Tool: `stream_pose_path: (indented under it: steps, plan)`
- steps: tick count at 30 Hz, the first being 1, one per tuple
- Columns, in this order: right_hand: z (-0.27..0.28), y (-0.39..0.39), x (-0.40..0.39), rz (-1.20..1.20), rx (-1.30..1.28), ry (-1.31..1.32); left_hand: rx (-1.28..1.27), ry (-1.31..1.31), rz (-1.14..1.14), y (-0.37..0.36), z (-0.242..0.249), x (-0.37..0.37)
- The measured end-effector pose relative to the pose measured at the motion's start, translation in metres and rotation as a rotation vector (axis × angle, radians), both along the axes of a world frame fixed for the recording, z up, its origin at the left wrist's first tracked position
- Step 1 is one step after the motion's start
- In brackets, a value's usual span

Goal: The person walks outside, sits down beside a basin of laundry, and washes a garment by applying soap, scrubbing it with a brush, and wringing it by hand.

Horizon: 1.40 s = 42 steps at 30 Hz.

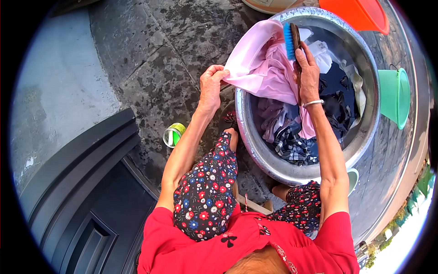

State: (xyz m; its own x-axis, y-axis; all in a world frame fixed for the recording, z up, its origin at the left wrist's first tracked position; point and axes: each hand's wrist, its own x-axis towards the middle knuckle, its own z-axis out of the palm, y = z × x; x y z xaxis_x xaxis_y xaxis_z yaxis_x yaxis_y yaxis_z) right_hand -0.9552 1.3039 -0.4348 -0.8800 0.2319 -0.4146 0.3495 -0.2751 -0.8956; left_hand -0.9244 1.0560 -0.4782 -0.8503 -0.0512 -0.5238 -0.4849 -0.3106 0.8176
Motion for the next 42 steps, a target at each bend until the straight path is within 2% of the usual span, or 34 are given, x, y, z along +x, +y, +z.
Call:
stream_pose_path:
  steps: [1,3,5,7,10,13,15,17,19,21,23,25,29,32,36,39,42]
  plan:
    - [-0.015,-0.004,0.001,-0.185,-0.097,-0.001,0.008,0.011,-0.013,-0.001,0.000,-0.004]
    - [-0.030,0.002,-0.006,-0.220,-0.253,-0.088,0.135,-0.027,0.041,-0.002,0.003,-0.007]
    - [-0.042,0.008,-0.022,-0.221,-0.265,-0.132,0.284,-0.012,0.112,-0.003,0.004,-0.008]
    - [-0.058,0.011,-0.043,-0.225,0.029,-0.026,0.353,0.028,0.166,-0.002,0.000,-0.006]
    - [-0.067,0.001,-0.072,-0.247,0.116,0.182,0.438,-0.049,0.295,-0.008,-0.016,-0.005]
    - [-0.101,-0.004,-0.090,-0.035,0.219,0.148,0.380,-0.134,0.366,0.003,0.001,-0.010]
    - [-0.101,-0.012,-0.084,-0.011,0.145,0.109,0.351,-0.135,0.332,0.004,0.008,-0.012]
    - [-0.096,-0.016,-0.073,0.066,-0.042,-0.035,0.442,-0.173,0.240,0.001,0.016,-0.016]
    - [-0.090,-0.020,-0.060,0.047,-0.090,-0.038,0.444,-0.157,0.158,0.002,0.024,-0.016]
    - [-0.080,-0.026,-0.045,0.224,-0.145,-0.026,0.038,-0.035,-0.056,0.011,0.035,-0.011]
    - [-0.067,-0.030,-0.031,0.263,-0.130,-0.086,-0.012,-0.008,-0.050,0.013,0.033,-0.010]
    - [-0.059,-0.031,-0.020,0.288,-0.188,-0.131,0.117,0.039,0.030,0.008,0.024,-0.008]
    - [-0.072,-0.040,-0.015,0.277,-0.086,-0.134,0.223,0.093,0.229,0.003,0.020,-0.010]
    - [-0.059,-0.034,-0.020,0.081,0.004,0.062,0.204,0.076,0.266,-0.001,0.017,-0.012]
    - [-0.050,-0.022,-0.021,0.072,-0.012,0.064,0.197,0.058,0.267,-0.001,0.015,-0.014]
    - [-0.053,-0.022,-0.018,0.127,-0.011,-0.028,0.192,0.041,0.276,-0.004,0.008,-0.015]
    - [-0.052,-0.013,-0.025,-0.058,-0.084,0.060,0.184,0.025,0.288,-0.007,0.007,-0.012]
